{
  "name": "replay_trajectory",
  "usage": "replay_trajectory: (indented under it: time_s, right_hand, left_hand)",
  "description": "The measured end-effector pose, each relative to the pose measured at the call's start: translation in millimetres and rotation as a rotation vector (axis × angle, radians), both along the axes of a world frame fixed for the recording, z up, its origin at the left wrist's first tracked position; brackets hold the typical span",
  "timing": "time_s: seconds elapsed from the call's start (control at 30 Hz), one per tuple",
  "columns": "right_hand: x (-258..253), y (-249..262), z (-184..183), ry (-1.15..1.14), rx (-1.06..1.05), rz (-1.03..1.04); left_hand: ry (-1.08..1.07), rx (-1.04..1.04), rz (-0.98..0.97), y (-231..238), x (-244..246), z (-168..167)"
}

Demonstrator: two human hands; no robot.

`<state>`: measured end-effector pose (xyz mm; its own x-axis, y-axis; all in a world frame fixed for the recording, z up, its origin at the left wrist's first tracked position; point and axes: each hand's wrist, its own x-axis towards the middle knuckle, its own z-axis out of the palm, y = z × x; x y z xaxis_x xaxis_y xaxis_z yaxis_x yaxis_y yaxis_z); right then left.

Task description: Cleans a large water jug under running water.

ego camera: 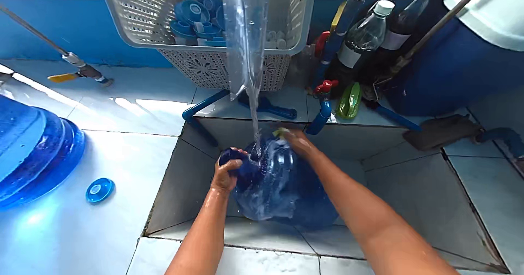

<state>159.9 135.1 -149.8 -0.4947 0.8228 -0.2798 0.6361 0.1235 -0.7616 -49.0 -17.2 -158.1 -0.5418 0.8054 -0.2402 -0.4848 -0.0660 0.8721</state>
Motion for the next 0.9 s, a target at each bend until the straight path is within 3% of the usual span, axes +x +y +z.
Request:
replay_trajectory:
  time_s: [0.03, 0.1, 0.17, 0.27, 0.33, 0.37, 0.43, 0.5, 0.57, 0.63, 0.67, 0.73, 0.8, 0.9]
  right_hand:
    - [25.6, -5.1, -32.6, -0.062, -0.078, -0.094]
    - [63.4, -27.1, -55.5, -0.325, -0.166, -0.125]
    - [66.7, -45.4, -34.1, -0.281, -0.131, -0.160]
    - [37.8, -91.5, -8.7, 0.136, 0.345, -0.131]
    - [6.8, -121.0, -5.3, 0.325, 0.601, 0.153]
    - [-11.0, -127.9, 8.6, 0.287, 0.629, 0.356]
    - [-43.3, -113.2, 57.5, 0.002, 0.502, 0.607]
    - [-56.0, -57.8, 76.3, -0.125, 0.156, 0.460]
    - [-26.8, -8.8, 19.4, 0.010, 0.009, 0.141]
    - [26.9, -4.1, -44.8, -0.120, -0.135, -0.040]
    - [50.1, -12.4, -63.4, -0.251, -0.170, -0.056]
    - [64.7, -27.6, -56.1, -0.324, -0.196, -0.081]
    - [49.6, -48.4, -20.1, -0.162, -0.066, -0.091]
    - [13.3, -94.8, -3.7, 0.316, 0.503, -0.119]
  left_hand:
    - [0.019, -0.145, 0.156, 3.4, -6.3, -0.6]
    - [-0.009, -0.440, 0.464, 16.5, -15.2, 7.7]
    - [0.033, -0.375, 0.436, 18.4, -1.9, 27.0]
    - [0.036, 0.074, 0.047, 2.7, -3.0, 14.1]
    - [-0.027, -0.043, 0.185, 0.5, 0.7, 5.9]
    - [-0.073, -0.179, 0.307, 3.3, 5.3, 10.3]
    - [-0.044, -0.230, 0.315, 6.0, 16.9, 18.1]
    - [-0.006, -0.037, 0.108, -3.7, 20.6, 16.0]
    - [-0.002, 0.010, -0.004, -5.2, 2.9, 6.0]
    - [0.012, -0.218, 0.240, 0.8, -18.8, 2.0]
    - [-0.015, -0.380, 0.401, 6.6, -28.6, 4.6]
    - [0.014, -0.494, 0.514, 16.7, -25.5, 16.7]
    - [0.089, -0.248, 0.323, 9.5, -7.0, 32.8]
    - [-0.022, 0.216, -0.103, 0.1, -12.4, 5.7]
